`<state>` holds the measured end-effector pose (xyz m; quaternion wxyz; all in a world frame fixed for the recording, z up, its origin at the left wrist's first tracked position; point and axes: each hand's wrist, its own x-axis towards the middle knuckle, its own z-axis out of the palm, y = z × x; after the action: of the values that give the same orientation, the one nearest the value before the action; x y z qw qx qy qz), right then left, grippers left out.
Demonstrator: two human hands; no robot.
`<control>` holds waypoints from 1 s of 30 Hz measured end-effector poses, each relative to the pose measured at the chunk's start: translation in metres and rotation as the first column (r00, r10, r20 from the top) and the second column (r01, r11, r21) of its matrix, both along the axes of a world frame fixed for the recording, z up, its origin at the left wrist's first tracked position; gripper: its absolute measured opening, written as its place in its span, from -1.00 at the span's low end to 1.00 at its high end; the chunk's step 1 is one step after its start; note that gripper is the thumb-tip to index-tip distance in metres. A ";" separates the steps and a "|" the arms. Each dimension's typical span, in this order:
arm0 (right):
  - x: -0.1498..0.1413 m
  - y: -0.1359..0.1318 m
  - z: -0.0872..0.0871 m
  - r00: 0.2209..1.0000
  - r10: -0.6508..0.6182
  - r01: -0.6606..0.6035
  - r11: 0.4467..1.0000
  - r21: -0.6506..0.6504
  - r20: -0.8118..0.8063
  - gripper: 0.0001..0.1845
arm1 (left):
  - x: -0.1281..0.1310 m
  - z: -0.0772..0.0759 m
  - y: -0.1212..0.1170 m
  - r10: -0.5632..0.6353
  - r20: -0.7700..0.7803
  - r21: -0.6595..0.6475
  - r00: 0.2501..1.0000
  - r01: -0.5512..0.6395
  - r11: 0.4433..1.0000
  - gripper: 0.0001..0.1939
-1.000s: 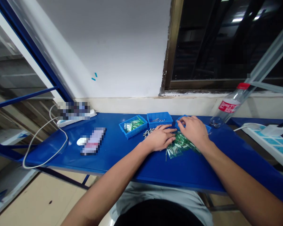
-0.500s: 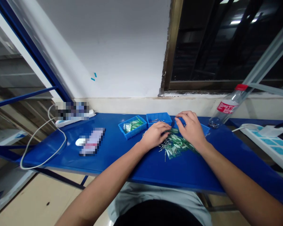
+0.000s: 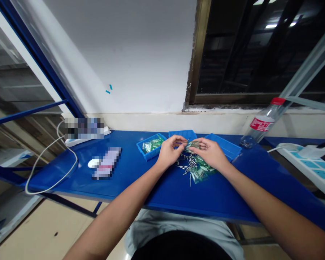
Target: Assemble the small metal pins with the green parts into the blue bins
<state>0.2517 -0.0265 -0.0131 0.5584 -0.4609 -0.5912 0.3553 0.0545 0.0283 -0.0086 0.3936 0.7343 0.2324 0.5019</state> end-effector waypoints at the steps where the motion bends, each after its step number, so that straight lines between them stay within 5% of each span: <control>1: -0.001 -0.001 0.001 0.999 0.000 0.000 1.000 -0.020 -0.038 -0.53 | 0.001 -0.001 -0.001 -0.015 0.006 -0.031 1.000 0.016 0.999 -0.75; 6: 0.001 -0.003 0.005 0.989 -0.023 0.007 0.994 -0.109 -0.144 -0.41 | 0.002 -0.002 -0.004 -0.109 0.017 -0.162 0.994 0.110 0.981 -0.47; 14: -0.001 -0.003 0.009 0.993 -0.059 0.047 0.991 -0.122 -0.103 -0.38 | 0.001 0.000 0.000 -0.065 0.037 -0.268 0.997 0.073 0.961 -0.47; 16: -0.001 -0.004 0.010 0.994 -0.057 0.047 0.993 -0.107 -0.093 -0.31 | 0.000 0.002 -0.003 -0.048 0.006 -0.211 0.999 0.048 0.976 -0.44; 19: 0.003 -0.003 0.008 0.995 -0.052 0.043 0.994 -0.103 -0.089 -0.23 | -0.003 0.007 -0.008 -0.024 -0.114 0.049 0.993 0.030 0.998 -0.41; 23: 0.006 0.000 0.003 0.997 -0.043 0.034 0.990 -0.135 -0.062 -0.33 | -0.006 0.008 -0.009 0.016 -0.249 0.355 0.968 0.076 0.932 -0.64; 30: 0.004 -0.003 0.008 0.993 -0.113 0.115 0.990 -0.087 0.030 -0.40 | -0.009 0.013 -0.008 0.174 -0.224 0.338 0.959 -0.091 0.937 -0.78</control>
<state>0.2552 -0.0296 -0.0049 0.5493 -0.5226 -0.5544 0.3431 0.0456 0.0201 0.0041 0.2001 0.8289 0.2440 0.4620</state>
